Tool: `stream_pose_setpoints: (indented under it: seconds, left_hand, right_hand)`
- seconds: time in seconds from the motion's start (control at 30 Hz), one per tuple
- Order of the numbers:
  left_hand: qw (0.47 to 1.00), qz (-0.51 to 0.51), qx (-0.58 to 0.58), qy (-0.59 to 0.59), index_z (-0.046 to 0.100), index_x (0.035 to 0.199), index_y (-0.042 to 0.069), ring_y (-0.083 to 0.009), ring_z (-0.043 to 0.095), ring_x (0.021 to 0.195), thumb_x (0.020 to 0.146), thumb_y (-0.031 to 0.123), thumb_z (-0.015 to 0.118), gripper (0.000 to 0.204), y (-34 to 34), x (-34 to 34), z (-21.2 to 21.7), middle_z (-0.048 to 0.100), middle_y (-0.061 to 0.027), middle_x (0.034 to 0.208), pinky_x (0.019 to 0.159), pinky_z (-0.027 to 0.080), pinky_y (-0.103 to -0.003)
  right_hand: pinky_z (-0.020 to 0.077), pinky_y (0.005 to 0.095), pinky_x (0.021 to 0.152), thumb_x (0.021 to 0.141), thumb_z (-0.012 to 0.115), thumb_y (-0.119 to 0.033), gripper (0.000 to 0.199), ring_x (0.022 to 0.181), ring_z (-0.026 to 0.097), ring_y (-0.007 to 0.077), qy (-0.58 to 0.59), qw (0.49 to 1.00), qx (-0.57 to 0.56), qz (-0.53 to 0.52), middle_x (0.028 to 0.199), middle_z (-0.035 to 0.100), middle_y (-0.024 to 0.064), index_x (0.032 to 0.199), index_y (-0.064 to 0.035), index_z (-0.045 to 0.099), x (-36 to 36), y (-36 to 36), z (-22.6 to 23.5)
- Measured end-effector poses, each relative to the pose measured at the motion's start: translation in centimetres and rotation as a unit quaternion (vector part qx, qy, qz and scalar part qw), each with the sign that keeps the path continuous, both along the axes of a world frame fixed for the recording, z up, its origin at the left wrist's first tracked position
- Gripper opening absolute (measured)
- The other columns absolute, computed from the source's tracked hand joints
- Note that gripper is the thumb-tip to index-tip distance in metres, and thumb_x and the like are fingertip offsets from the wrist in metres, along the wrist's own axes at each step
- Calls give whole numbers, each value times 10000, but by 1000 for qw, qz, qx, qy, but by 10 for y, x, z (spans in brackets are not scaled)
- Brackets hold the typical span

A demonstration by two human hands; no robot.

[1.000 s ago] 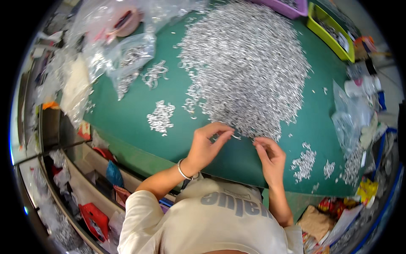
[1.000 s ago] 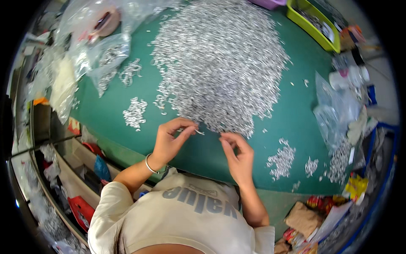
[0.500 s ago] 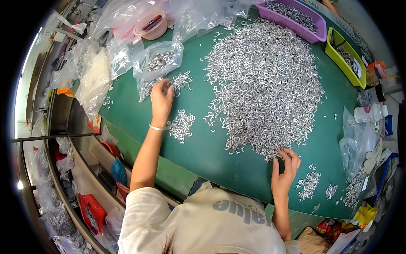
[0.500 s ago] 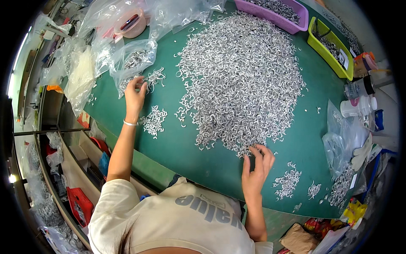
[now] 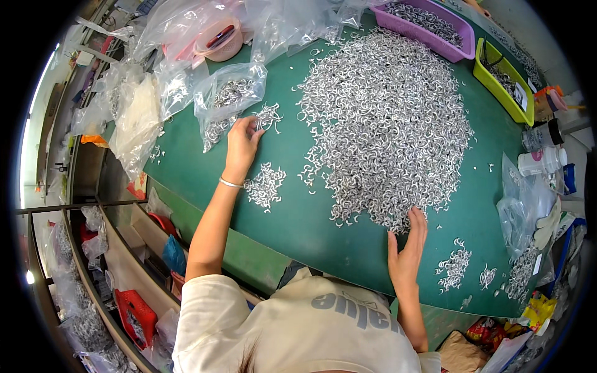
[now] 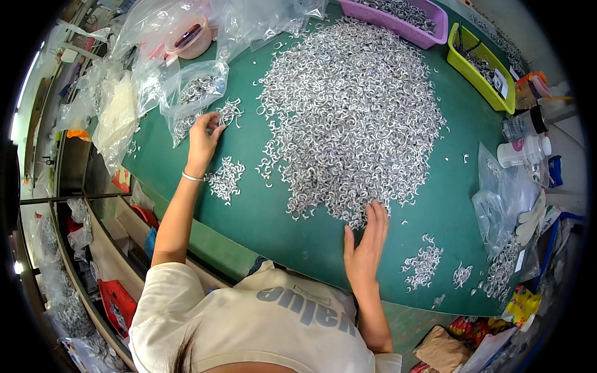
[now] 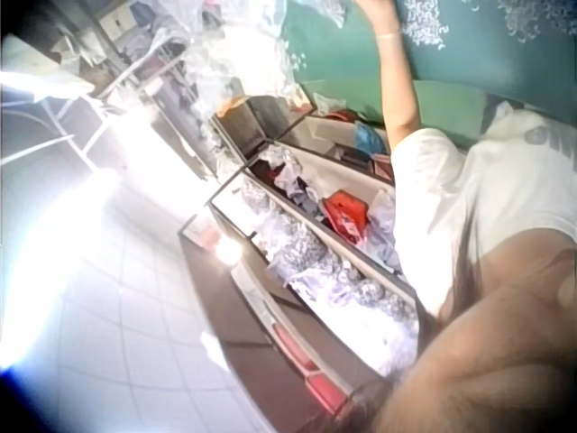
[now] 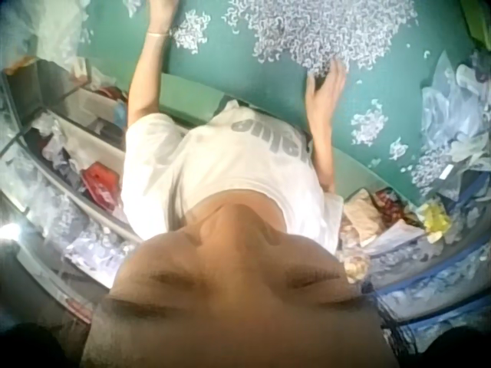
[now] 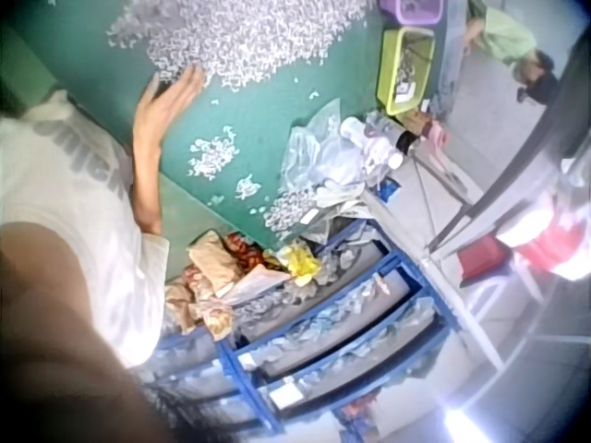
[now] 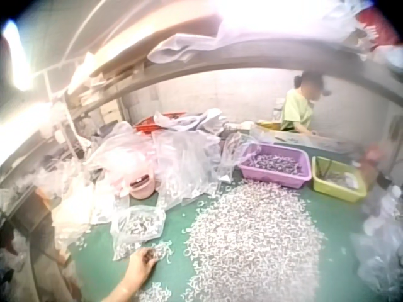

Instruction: The person sorts small silver metallic components on a green workbench by hand and places them into a clear plastic bag.

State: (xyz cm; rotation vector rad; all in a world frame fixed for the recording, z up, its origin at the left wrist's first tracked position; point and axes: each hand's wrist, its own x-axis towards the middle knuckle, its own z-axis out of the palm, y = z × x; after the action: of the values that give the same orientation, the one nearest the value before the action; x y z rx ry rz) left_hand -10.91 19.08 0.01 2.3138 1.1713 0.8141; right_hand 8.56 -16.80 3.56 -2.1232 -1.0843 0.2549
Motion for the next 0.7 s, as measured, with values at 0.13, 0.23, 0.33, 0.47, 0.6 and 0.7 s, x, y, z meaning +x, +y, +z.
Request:
stream_pose_setpoints:
  seconds: [0.13,0.23,0.33,0.47,0.6,0.7]
  left_hand:
    - [999,-4,41,2,613,1008,-1,-195,576,701,730,-18,709,295,-35,12,27,585,-112,853,639,482,-318]
    - [995,-62,-75,29,589,1037,-3,-269,580,761,734,-11,690,320,-78,17,44,568,-147,919,723,482,-356]
    - [970,-200,-136,11,566,1143,48,-249,577,897,733,27,722,439,-142,28,55,540,-125,1085,765,475,-325]
    - [955,-278,-52,86,545,1216,109,-334,423,1161,707,100,740,545,-197,58,53,461,-101,1261,947,368,-426]
    - [955,-270,7,121,557,1200,111,-361,376,1213,717,105,719,509,-211,70,37,456,-86,1285,973,318,-488]
    - [949,-295,8,112,603,1114,88,-369,386,1213,732,28,667,392,-209,63,32,480,-92,1258,950,350,-483]
  right_hand:
    - [249,516,1064,804,665,-95,578,1299,312,425,-47,998,-28,-21,1384,368,226,1305,32,406,2,-4,6]
    - [237,540,1059,788,685,-121,578,1304,297,427,-74,996,-51,0,1400,354,220,1292,14,434,-4,-1,-3]
    - [256,540,1037,777,697,-128,530,1282,323,416,-125,990,-62,18,1404,353,203,1250,-10,490,-5,4,-9]
    - [348,466,947,752,694,-54,354,1153,452,354,-119,991,-11,64,1213,545,115,1095,-39,606,10,-4,-14]
    - [359,437,930,727,694,-15,351,1120,488,309,-84,992,3,91,1119,590,95,1070,-47,624,21,-17,-6]
    - [329,452,981,750,680,-51,440,1174,465,312,-91,994,-5,53,1199,568,110,1175,-40,565,17,-14,4]
